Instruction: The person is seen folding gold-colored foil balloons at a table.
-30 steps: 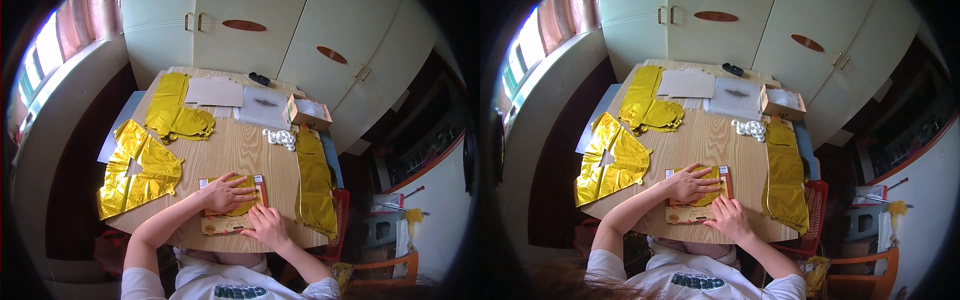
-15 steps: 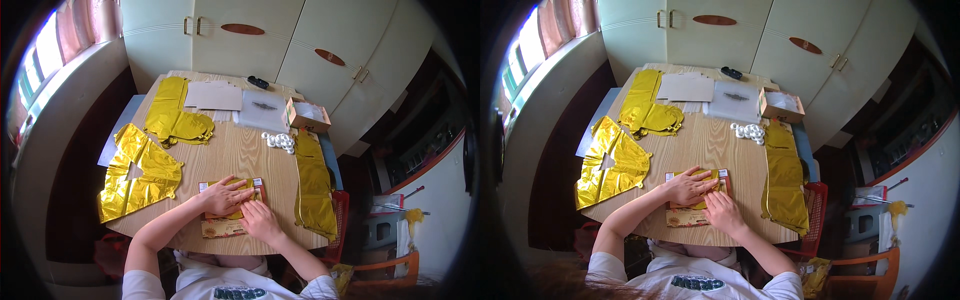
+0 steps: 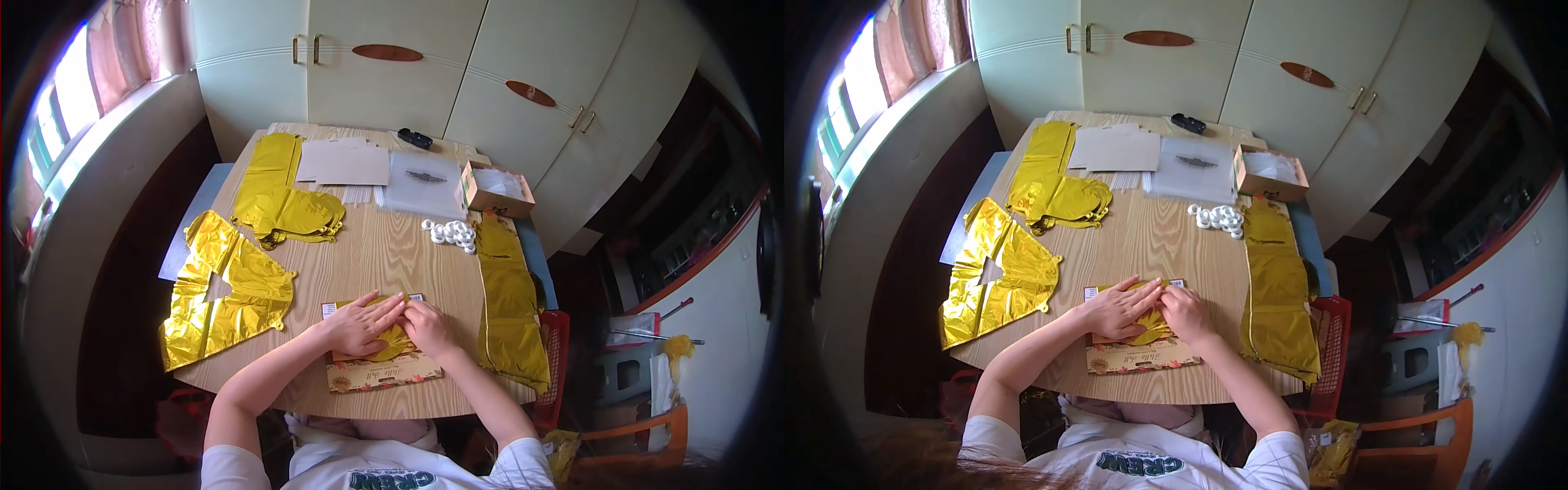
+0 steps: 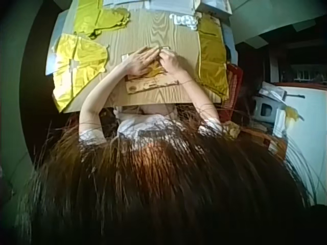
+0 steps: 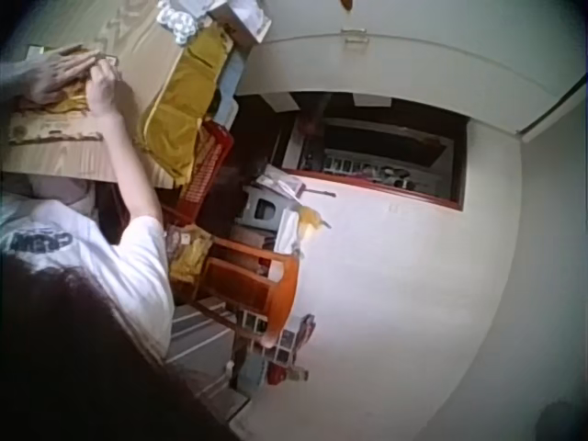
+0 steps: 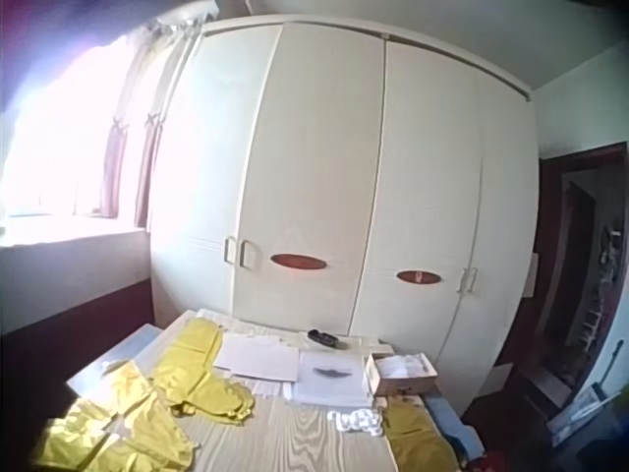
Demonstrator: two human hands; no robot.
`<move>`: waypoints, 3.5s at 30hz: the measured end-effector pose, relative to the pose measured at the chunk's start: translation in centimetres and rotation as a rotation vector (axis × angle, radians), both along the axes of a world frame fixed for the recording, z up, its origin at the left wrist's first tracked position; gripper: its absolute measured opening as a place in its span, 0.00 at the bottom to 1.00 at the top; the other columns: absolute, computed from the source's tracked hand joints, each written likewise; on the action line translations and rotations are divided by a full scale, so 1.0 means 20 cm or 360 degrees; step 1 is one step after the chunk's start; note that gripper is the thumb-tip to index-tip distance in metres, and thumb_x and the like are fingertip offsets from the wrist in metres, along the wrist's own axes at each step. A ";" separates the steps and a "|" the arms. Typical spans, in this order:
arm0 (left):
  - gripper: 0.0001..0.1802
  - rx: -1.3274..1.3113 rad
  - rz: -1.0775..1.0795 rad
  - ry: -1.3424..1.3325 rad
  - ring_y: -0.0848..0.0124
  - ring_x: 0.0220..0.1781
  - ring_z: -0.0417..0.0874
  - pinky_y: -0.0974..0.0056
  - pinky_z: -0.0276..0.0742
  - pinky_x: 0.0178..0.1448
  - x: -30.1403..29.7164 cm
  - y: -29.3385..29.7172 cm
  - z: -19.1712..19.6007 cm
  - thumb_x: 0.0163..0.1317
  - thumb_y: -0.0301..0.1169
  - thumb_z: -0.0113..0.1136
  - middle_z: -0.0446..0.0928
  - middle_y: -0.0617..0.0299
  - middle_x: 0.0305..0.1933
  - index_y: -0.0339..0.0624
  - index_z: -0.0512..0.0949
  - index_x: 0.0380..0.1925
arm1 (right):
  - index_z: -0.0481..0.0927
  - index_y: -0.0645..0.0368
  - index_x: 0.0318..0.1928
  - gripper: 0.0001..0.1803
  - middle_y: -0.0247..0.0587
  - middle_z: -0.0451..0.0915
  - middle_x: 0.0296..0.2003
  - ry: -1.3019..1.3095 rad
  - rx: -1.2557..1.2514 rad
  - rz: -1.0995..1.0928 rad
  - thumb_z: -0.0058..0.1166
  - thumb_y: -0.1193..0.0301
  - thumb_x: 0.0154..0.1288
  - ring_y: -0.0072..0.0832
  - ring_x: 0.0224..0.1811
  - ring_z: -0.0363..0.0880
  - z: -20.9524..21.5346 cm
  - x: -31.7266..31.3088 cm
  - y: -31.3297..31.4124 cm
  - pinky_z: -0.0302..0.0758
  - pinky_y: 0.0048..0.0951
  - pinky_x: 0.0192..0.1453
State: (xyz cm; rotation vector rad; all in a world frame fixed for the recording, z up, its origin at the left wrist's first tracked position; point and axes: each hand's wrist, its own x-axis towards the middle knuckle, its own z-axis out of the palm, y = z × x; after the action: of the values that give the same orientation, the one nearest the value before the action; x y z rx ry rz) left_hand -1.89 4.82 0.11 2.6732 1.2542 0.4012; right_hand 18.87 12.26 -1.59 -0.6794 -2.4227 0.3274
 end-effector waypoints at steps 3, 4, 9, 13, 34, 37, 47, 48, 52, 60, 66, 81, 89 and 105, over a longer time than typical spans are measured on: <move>0.45 0.0018 0.0014 0.0046 0.56 0.79 0.48 0.47 0.40 0.79 0.00 0.00 -0.01 0.67 0.49 0.48 0.47 0.42 0.77 0.34 0.43 0.74 | 0.84 0.59 0.35 0.09 0.36 0.82 0.40 -0.0133 0.0206 -0.0026 0.62 0.67 0.58 0.34 0.47 0.79 -0.02 -0.01 0.03 0.73 0.37 0.51; 0.45 0.0028 0.0019 0.0061 0.56 0.79 0.49 0.47 0.40 0.80 0.00 0.00 -0.02 0.67 0.49 0.48 0.47 0.42 0.77 0.34 0.44 0.74 | 0.84 0.58 0.36 0.10 0.34 0.82 0.41 -0.0148 0.0253 -0.0049 0.63 0.65 0.57 0.32 0.49 0.78 -0.01 -0.01 0.03 0.72 0.36 0.52; 0.44 0.0062 0.0021 0.0075 0.55 0.79 0.48 0.48 0.39 0.80 0.00 0.00 -0.01 0.67 0.50 0.46 0.48 0.42 0.77 0.32 0.45 0.73 | 0.86 0.58 0.40 0.17 0.34 0.82 0.51 -0.0273 0.0304 -0.0080 0.61 0.58 0.59 0.30 0.59 0.74 -0.01 0.00 0.04 0.66 0.37 0.60; 0.43 0.0057 0.0086 0.0106 0.53 0.79 0.48 0.47 0.39 0.79 0.01 -0.01 -0.02 0.68 0.52 0.43 0.49 0.42 0.76 0.31 0.48 0.72 | 0.85 0.58 0.47 0.24 0.35 0.79 0.58 -0.0479 0.0283 -0.0036 0.57 0.51 0.62 0.30 0.63 0.72 0.02 0.02 0.04 0.65 0.37 0.62; 0.41 -0.0209 0.0989 0.0271 0.51 0.80 0.45 0.45 0.37 0.79 -0.08 -0.33 0.01 0.70 0.51 0.41 0.50 0.39 0.76 0.28 0.52 0.70 | 0.74 0.58 0.63 0.54 0.38 0.72 0.65 -0.0726 0.0243 0.0071 0.45 0.25 0.50 0.38 0.72 0.62 0.03 0.07 0.07 0.59 0.42 0.69; 0.39 -0.0219 0.1024 0.0263 0.53 0.80 0.46 0.44 0.36 0.79 -0.09 -0.35 0.00 0.70 0.50 0.40 0.50 0.42 0.76 0.28 0.53 0.70 | 0.74 0.58 0.63 0.55 0.38 0.71 0.65 -0.0740 0.0227 0.0078 0.45 0.24 0.48 0.38 0.72 0.61 0.03 0.07 0.08 0.59 0.42 0.70; 0.34 -0.0137 0.1129 0.0669 0.56 0.80 0.45 0.43 0.38 0.79 -0.14 -0.29 0.15 0.70 0.45 0.43 0.52 0.49 0.77 0.36 0.59 0.70 | 0.70 0.57 0.67 0.58 0.38 0.68 0.68 -0.0852 0.0133 0.0065 0.47 0.24 0.46 0.37 0.74 0.58 0.07 0.07 0.06 0.55 0.46 0.73; 0.33 -0.0099 0.1050 0.0520 0.55 0.80 0.46 0.44 0.39 0.79 -0.12 -0.25 0.17 0.70 0.45 0.43 0.52 0.50 0.77 0.36 0.59 0.70 | 0.70 0.57 0.67 0.58 0.38 0.68 0.68 -0.0858 0.0136 0.0065 0.47 0.24 0.46 0.37 0.74 0.57 0.07 0.07 0.06 0.55 0.46 0.73; 0.34 -0.0077 0.0625 -0.0012 0.54 0.79 0.48 0.46 0.43 0.79 -0.03 -0.06 0.12 0.69 0.44 0.46 0.54 0.50 0.76 0.39 0.58 0.70 | 0.69 0.57 0.67 0.56 0.38 0.68 0.68 -0.0921 0.0134 0.0075 0.48 0.26 0.49 0.37 0.75 0.56 0.09 0.06 0.06 0.54 0.46 0.74; 0.33 -0.0063 0.0302 0.0201 0.58 0.79 0.49 0.48 0.41 0.80 0.03 0.05 -0.02 0.72 0.47 0.40 0.53 0.59 0.78 0.48 0.54 0.73 | 0.76 0.57 0.60 0.43 0.40 0.77 0.57 -0.0656 0.0405 0.0172 0.57 0.37 0.53 0.35 0.65 0.67 0.13 0.11 -0.05 0.60 0.43 0.69; 0.32 -0.0057 0.0254 0.0209 0.59 0.80 0.49 0.45 0.40 0.79 0.04 0.05 -0.01 0.72 0.47 0.39 0.52 0.62 0.78 0.53 0.55 0.74 | 0.82 0.57 0.50 0.25 0.33 0.80 0.46 -0.0477 0.0655 0.0688 0.58 0.54 0.57 0.27 0.49 0.75 0.23 0.17 -0.37 0.67 0.35 0.57; 0.32 0.0024 0.0241 0.0213 0.61 0.79 0.53 0.46 0.44 0.78 0.02 0.08 -0.03 0.73 0.52 0.36 0.54 0.62 0.77 0.54 0.57 0.73 | 0.84 0.58 0.46 0.16 0.35 0.81 0.49 -0.0347 0.1016 0.0568 0.53 0.67 0.60 0.30 0.49 0.79 0.23 0.16 -0.44 0.74 0.29 0.50; 0.34 -0.0036 0.0251 0.0263 0.58 0.79 0.50 0.45 0.40 0.79 0.02 0.05 -0.01 0.71 0.55 0.36 0.52 0.61 0.78 0.56 0.55 0.73 | 0.84 0.52 0.46 0.13 0.30 0.83 0.47 -0.0274 0.0783 0.0530 0.55 0.68 0.61 0.25 0.52 0.80 0.46 0.63 -0.52 0.74 0.30 0.56; 0.33 0.0018 0.0246 0.0288 0.57 0.80 0.46 0.43 0.35 0.80 0.03 0.04 -0.02 0.71 0.55 0.35 0.50 0.60 0.79 0.61 0.56 0.73 | 0.85 0.55 0.47 0.17 0.35 0.83 0.50 -0.0503 0.0419 -0.0167 0.52 0.77 0.58 0.32 0.58 0.78 0.21 0.81 -0.17 0.65 0.48 0.68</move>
State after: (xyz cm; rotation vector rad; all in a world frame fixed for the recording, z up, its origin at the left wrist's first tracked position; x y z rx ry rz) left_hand -1.32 5.72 -0.22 2.6812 1.5194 0.1887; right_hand 34.97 8.83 2.53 -0.7817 -2.6463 -0.1529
